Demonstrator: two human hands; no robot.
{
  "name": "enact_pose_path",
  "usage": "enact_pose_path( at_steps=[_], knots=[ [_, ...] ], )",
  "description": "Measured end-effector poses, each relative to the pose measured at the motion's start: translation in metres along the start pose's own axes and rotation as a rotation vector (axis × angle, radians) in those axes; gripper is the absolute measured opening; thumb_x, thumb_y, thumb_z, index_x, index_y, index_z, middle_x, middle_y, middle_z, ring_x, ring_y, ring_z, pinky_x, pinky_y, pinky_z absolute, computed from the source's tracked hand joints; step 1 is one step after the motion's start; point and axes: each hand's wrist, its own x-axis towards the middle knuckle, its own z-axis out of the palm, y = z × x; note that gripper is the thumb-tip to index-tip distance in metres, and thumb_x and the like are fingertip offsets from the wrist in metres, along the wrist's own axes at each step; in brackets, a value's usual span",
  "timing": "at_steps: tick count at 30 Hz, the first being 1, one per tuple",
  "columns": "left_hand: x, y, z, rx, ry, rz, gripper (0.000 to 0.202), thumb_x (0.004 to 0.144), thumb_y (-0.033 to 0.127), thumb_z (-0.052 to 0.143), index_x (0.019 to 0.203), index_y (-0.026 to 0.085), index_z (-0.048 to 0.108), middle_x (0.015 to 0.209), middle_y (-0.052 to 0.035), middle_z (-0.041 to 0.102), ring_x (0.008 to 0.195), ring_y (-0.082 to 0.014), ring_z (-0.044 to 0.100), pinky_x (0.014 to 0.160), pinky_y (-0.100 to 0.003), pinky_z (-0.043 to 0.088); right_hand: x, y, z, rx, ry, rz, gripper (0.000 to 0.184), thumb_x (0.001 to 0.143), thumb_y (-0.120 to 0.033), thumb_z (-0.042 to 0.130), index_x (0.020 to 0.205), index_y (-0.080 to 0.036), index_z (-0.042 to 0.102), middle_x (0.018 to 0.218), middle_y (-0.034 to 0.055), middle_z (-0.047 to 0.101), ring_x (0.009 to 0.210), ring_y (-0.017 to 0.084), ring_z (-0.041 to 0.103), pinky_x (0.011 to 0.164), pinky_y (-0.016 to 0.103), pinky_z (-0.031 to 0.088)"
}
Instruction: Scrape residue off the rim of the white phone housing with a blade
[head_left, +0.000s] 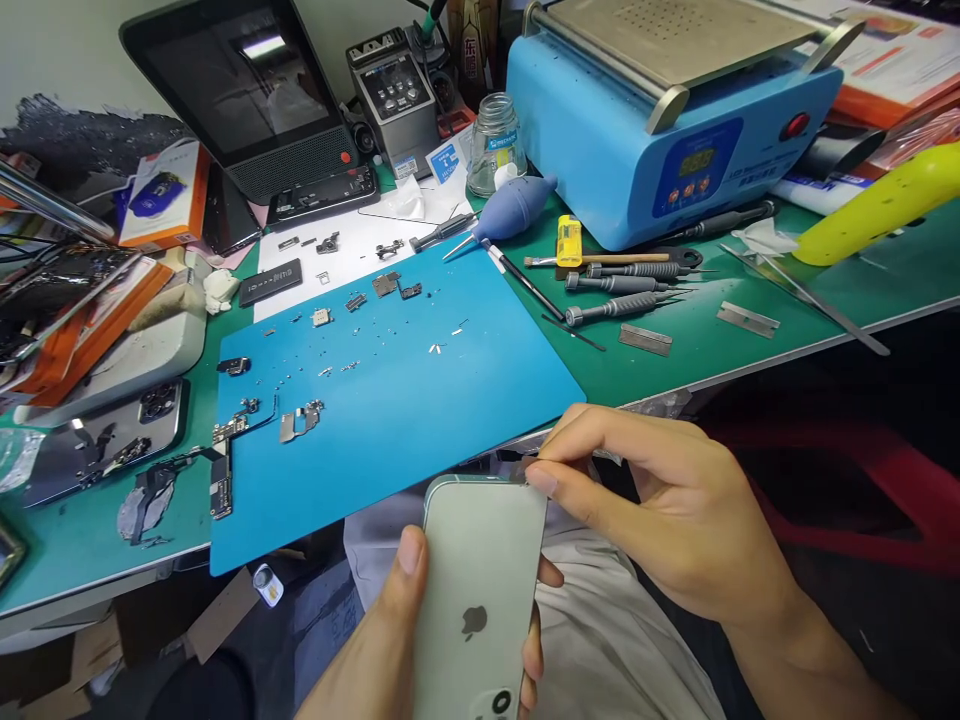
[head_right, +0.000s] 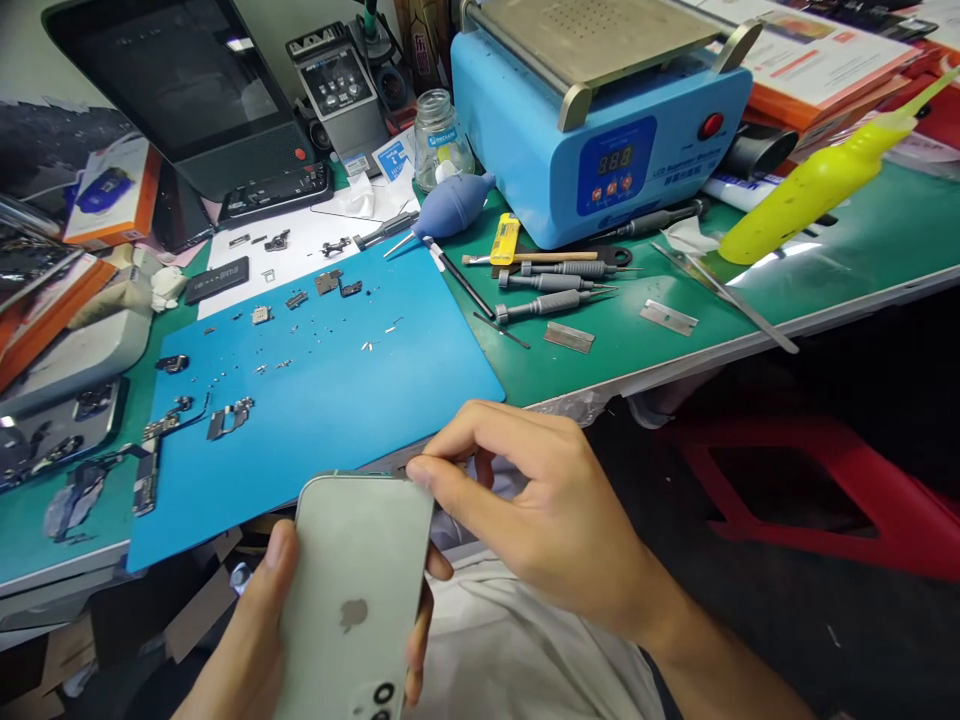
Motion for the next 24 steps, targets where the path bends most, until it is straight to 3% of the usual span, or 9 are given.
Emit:
enact_pose_path(
  at_steps=[3, 7, 11, 17, 24],
  knots=[
    [0.001, 0.006, 0.004, 0.018, -0.02, -0.017, 0.119, 0.076, 0.113, 0.052, 0.132, 0.013, 0.082, 0.092, -0.0149, 0.079, 0.082, -0.0362, 0.078, 0.086, -0.05, 0.064, 0.0, 0.002, 0.002, -0.005, 0.012, -0.014, 0.016, 0.107, -0.022, 0.077, 0.091, -0.024, 0.076, 0.084, -0.0047, 0.076, 0.075, 0.011, 0.069, 0.067, 0.026, 0.053],
    [-0.003, 0.016, 0.012, 0.031, -0.047, 0.017, 0.104, 0.087, 0.105, 0.05, 0.131, 0.016, 0.081, 0.091, -0.0135, 0.081, 0.089, -0.0392, 0.083, 0.093, -0.052, 0.066, 0.0, 0.003, 0.003, -0.003, 0.011, -0.025, 0.016, 0.107, -0.021, 0.077, 0.091, -0.024, 0.075, 0.084, -0.0053, 0.076, 0.076, 0.01, 0.07, 0.069, 0.025, 0.054],
    [-0.004, 0.018, 0.015, 0.032, -0.044, 0.025, 0.103, 0.089, 0.104, 0.049, 0.131, 0.015, 0.081, 0.09, -0.0144, 0.081, 0.09, -0.0408, 0.083, 0.088, -0.052, 0.067, 0.001, 0.002, 0.004, -0.005, 0.016, -0.042, 0.017, 0.107, -0.021, 0.077, 0.09, -0.024, 0.075, 0.084, -0.0047, 0.076, 0.076, 0.01, 0.07, 0.068, 0.026, 0.054],
    [-0.008, 0.02, 0.016, 0.057, 0.018, 0.038, 0.097, 0.092, 0.101, 0.05, 0.128, 0.017, 0.083, 0.094, -0.0129, 0.079, 0.083, -0.0317, 0.079, 0.083, -0.044, 0.063, 0.001, 0.006, 0.005, -0.016, 0.022, -0.074, 0.016, 0.107, -0.019, 0.076, 0.092, -0.023, 0.074, 0.084, -0.0026, 0.075, 0.076, 0.012, 0.07, 0.068, 0.028, 0.053],
    [-0.009, 0.022, 0.018, 0.048, 0.053, -0.01, 0.098, 0.083, 0.104, 0.064, 0.127, 0.019, 0.083, 0.092, -0.0087, 0.077, 0.082, -0.0262, 0.074, 0.085, -0.04, 0.058, 0.001, 0.009, 0.008, -0.022, 0.036, -0.084, 0.015, 0.107, -0.019, 0.077, 0.092, -0.024, 0.074, 0.084, -0.0009, 0.076, 0.077, 0.015, 0.071, 0.068, 0.03, 0.053]
  ],
)
